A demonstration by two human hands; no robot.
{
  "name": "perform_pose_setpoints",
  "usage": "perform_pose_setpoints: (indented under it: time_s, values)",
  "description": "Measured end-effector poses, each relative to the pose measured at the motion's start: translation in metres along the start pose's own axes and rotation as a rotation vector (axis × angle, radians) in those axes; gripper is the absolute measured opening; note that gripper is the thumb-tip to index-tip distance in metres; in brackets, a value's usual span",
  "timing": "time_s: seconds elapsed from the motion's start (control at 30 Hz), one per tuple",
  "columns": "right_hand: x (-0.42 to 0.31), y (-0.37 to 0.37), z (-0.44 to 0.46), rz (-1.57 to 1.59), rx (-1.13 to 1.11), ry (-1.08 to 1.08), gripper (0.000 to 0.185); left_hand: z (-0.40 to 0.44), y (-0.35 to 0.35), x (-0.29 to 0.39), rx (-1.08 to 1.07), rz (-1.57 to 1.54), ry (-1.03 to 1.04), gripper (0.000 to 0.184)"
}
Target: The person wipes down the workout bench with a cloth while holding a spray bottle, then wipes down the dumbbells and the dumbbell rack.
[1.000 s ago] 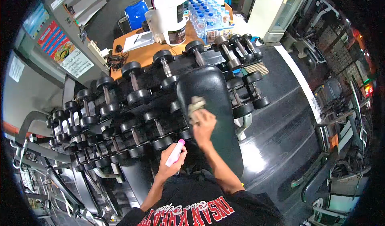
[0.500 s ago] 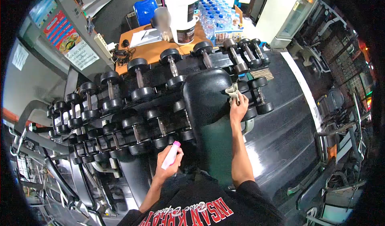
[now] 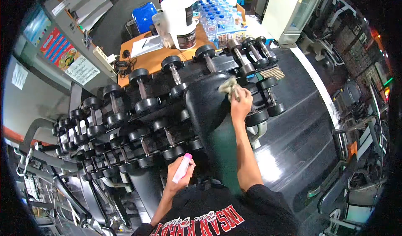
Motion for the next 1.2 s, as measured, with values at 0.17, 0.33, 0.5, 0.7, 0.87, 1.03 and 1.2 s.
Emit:
perform_pose_setpoints:
  time_s: [0.17, 0.33, 0.5, 0.7, 0.87, 1.03, 1.2]
  values:
    - [-0.054, 0.024, -0.028, -0.009, -0.132, -0.177, 0.035, -0.001, 0.003, -0.017, 0.022, -0.032, -0.082, 0.011]
    - [-0.097, 0.026, -0.051, 0.044, -0.28, -0.556, 0.034, 0.008, 0.023, -0.014, -0.099, -0.052, -0.042, 0.009]
    - [0.007, 0.011, 0.006, 0.03, 0.066, 0.035, 0.029, 0.009, 0.023, -0.012, -0.1, -0.086, -0.043, 0.01]
    - [-0.099, 0.028, -0.032, 0.087, -0.237, -0.429, 0.04, 0.015, 0.022, -0.019, -0.101, -0.108, -0.086, 0.009]
    - [-0.077, 0.023, 0.007, -0.041, -0.219, -0.425, 0.042, 0.027, 0.027, 0.001, -0.176, 0.096, 0.069, 0.008]
    - [0.015, 0.053, 0.07, 0.058, -0.318, 0.033, 0.027, 0.025, 0.016, -0.002, -0.116, 0.115, 0.06, 0.009]
    - [0.076, 0.07, 0.07, 0.157, -0.63, 0.189, 0.036, 0.02, 0.012, -0.015, -0.085, 0.115, -0.009, 0.009]
Point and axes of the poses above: each hand's wrist, its own z-axis towards the middle knuckle, its own y-axis out of the palm, x = y × z, the point moved 9 cm from there along z, towards the middle knuckle, and after that the axes turned 4 degrees about -y, right-handed, at the moved point
